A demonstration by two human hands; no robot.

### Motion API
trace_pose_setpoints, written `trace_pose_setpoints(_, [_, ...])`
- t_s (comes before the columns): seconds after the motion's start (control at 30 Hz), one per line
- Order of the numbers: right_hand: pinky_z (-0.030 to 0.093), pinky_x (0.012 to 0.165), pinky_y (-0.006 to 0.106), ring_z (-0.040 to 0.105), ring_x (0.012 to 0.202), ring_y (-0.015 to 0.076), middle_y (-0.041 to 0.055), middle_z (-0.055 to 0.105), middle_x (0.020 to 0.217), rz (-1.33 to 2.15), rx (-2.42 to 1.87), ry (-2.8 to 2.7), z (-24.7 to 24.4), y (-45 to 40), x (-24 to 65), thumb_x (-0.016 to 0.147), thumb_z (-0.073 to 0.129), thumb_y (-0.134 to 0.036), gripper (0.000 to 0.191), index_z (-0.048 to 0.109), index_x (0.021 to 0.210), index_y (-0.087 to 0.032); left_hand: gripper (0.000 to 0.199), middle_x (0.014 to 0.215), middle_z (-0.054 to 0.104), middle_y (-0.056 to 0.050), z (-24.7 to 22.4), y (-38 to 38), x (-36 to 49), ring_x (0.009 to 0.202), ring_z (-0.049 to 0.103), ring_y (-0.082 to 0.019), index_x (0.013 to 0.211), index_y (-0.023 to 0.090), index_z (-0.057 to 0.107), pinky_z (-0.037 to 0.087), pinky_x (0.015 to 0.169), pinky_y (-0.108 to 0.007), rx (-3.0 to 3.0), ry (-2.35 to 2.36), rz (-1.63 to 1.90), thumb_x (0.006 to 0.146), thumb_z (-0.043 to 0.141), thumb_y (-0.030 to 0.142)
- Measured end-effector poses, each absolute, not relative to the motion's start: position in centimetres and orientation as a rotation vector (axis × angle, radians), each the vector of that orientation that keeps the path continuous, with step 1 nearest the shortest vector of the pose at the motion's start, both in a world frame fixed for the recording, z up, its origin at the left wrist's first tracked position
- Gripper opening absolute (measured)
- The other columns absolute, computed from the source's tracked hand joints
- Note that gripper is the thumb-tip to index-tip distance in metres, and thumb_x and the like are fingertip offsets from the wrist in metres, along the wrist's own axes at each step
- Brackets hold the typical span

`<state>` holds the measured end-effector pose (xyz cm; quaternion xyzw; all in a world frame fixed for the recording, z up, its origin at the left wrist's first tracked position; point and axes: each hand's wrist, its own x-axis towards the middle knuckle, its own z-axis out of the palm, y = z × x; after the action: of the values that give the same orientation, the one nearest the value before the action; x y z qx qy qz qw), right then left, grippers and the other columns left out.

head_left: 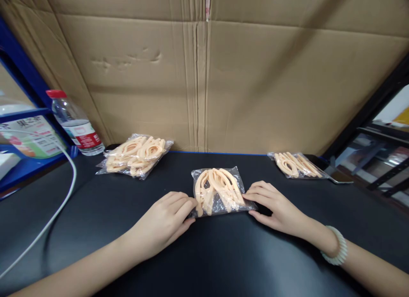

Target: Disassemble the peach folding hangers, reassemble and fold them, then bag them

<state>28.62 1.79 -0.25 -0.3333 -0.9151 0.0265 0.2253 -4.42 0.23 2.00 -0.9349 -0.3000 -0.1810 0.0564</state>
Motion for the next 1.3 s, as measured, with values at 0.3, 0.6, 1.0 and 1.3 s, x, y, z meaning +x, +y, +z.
trace_pose_setpoints(0.3, [0.046,0.086,0.038,0.055,0.101,0.0219,0.0083,0.067,0.097,-0.118,-0.822,-2.556,0.1,1.9,28.2,0.093,0.048,-0.019,0.022,0.062,0.110,-0.018,0.026,0.085,0.070,-0.009,2.5,-0.2,-3.6,0.077,0.065,-0.021,0.091,0.012,0.061,0.051,0.070,-0.036,-2.526,-0.668,-0.476,0.095,0.036,0.008])
trace_pose_setpoints(0.6, [0.044,0.082,0.037,0.054,0.094,0.0197,0.0061,0.065,0.092,-0.011,-0.824,-2.546,-0.1,1.9,28.4,0.094,0.044,-0.014,0.020,0.061,0.101,-0.020,0.022,0.081,0.073,-0.006,1.6,0.5,-3.8,0.069,0.068,-0.017,0.090,0.013,0.062,0.053,0.064,-0.029,-2.455,-0.613,-0.597,0.096,0.041,0.010])
trace_pose_setpoints(1.0, [0.047,0.086,0.038,0.057,0.098,0.0210,0.0081,0.061,0.098,0.286,-0.766,-2.172,0.8,0.5,28.2,0.096,0.043,-0.022,0.017,0.057,0.087,-0.021,0.017,0.094,0.066,-0.005,2.8,-1.2,-3.5,0.084,0.063,-0.015,0.094,0.019,0.060,0.049,0.074,-0.026,-2.735,-0.968,-0.958,0.094,0.043,0.016])
trace_pose_setpoints(1.3, [0.051,0.071,0.034,0.060,0.077,0.0199,0.0052,0.060,0.084,0.395,-1.002,-1.652,2.4,2.5,26.9,0.095,0.040,-0.046,0.027,0.050,0.085,-0.022,0.014,0.074,0.059,0.002,4.9,2.0,0.7,0.071,0.059,-0.013,0.087,0.020,0.051,0.047,0.069,-0.024,-2.806,-1.565,-1.735,0.096,0.041,0.027])
